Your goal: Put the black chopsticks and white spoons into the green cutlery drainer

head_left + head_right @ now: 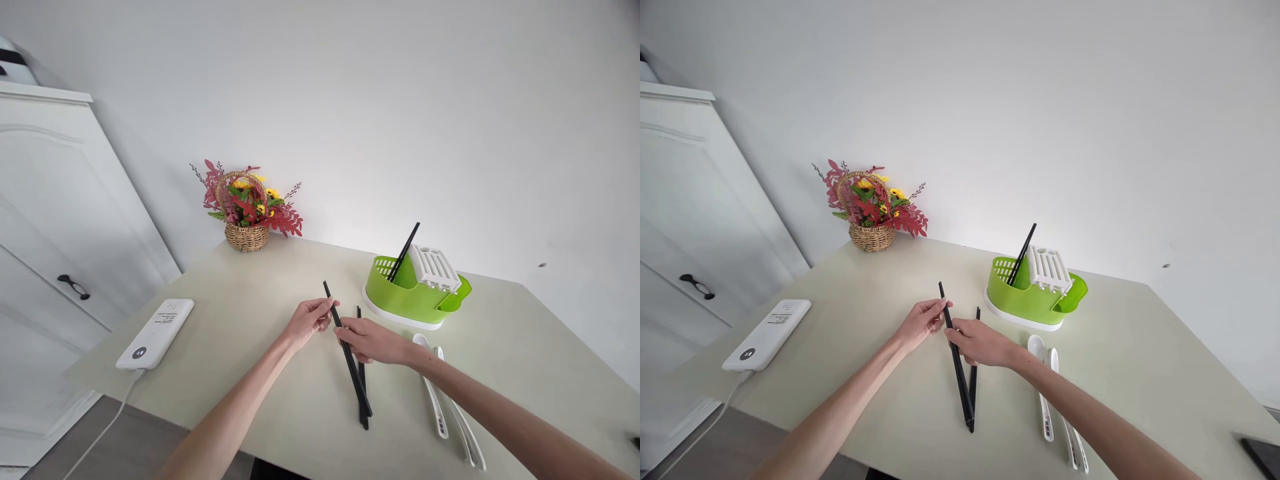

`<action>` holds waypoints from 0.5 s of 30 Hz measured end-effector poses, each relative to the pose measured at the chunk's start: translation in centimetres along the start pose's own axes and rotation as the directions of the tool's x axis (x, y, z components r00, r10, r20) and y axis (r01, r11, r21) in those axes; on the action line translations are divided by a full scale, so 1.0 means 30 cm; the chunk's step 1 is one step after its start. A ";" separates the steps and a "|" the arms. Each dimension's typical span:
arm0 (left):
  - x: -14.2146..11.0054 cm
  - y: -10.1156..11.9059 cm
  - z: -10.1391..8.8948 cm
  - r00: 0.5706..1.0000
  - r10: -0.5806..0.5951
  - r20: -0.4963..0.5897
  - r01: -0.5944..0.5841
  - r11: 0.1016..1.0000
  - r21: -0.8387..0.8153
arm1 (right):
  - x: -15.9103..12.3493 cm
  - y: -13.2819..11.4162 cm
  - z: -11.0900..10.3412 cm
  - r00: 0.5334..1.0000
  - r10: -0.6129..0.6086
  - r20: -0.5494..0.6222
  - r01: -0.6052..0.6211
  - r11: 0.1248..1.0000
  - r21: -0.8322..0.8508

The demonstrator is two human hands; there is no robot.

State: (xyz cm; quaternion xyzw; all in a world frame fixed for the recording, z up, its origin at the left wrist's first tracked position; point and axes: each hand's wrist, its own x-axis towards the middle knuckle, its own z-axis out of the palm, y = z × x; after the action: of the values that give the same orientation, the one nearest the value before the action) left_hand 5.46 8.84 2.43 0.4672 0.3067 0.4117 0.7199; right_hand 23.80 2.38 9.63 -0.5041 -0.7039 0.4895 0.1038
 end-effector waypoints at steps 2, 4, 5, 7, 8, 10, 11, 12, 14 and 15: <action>0.000 -0.004 0.001 1.000 -0.001 0.000 0.001 0.999 -0.035 | -0.007 -0.005 -0.008 1.000 -0.001 0.025 0.001 1.000 -0.004; -0.003 -0.005 0.005 1.000 0.009 -0.016 -0.010 0.997 -0.078 | -0.016 -0.017 -0.035 0.999 0.001 0.046 0.002 0.999 -0.053; -0.005 -0.004 0.008 1.000 0.015 -0.022 -0.017 0.995 -0.101 | -0.020 -0.027 -0.055 0.999 0.008 0.036 -0.004 0.996 -0.094; -0.008 -0.002 0.015 0.999 0.023 -0.024 -0.026 0.990 -0.141 | -0.022 -0.056 -0.104 0.999 0.015 -0.046 -0.023 0.986 -0.164; -0.009 0.000 0.018 1.000 0.022 -0.019 -0.025 0.988 -0.149 | -0.019 -0.073 -0.129 0.993 0.007 -0.119 -0.029 0.983 -0.183; -0.013 0.001 0.023 1.000 0.013 0.006 -0.012 0.990 -0.140 | -0.002 -0.111 -0.168 0.962 -0.035 -0.272 -0.016 0.982 -0.186; -0.015 0.002 0.024 1.000 0.006 0.026 -0.003 0.992 -0.128 | 0.011 -0.128 -0.179 0.941 -0.061 -0.332 -0.003 0.982 -0.188; -0.017 0.003 0.025 0.999 -0.002 0.048 0.007 0.993 -0.117 | 0.026 -0.144 -0.184 0.924 -0.082 -0.373 0.008 0.980 -0.197; -0.023 0.005 0.025 0.996 -0.015 0.087 0.025 0.993 -0.112 | 0.060 -0.168 -0.178 0.912 -0.103 -0.397 0.016 0.976 -0.216; -0.027 0.007 0.025 0.995 -0.018 0.098 0.029 0.993 -0.116 | 0.075 -0.177 -0.171 0.916 -0.103 -0.388 0.016 0.975 -0.222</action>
State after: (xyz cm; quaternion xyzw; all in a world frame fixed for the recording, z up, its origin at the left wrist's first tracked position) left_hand 5.64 7.86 2.96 0.4397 0.2520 0.3974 0.7650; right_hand 22.79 7.13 15.63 -0.5793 -0.7317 0.2951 0.2046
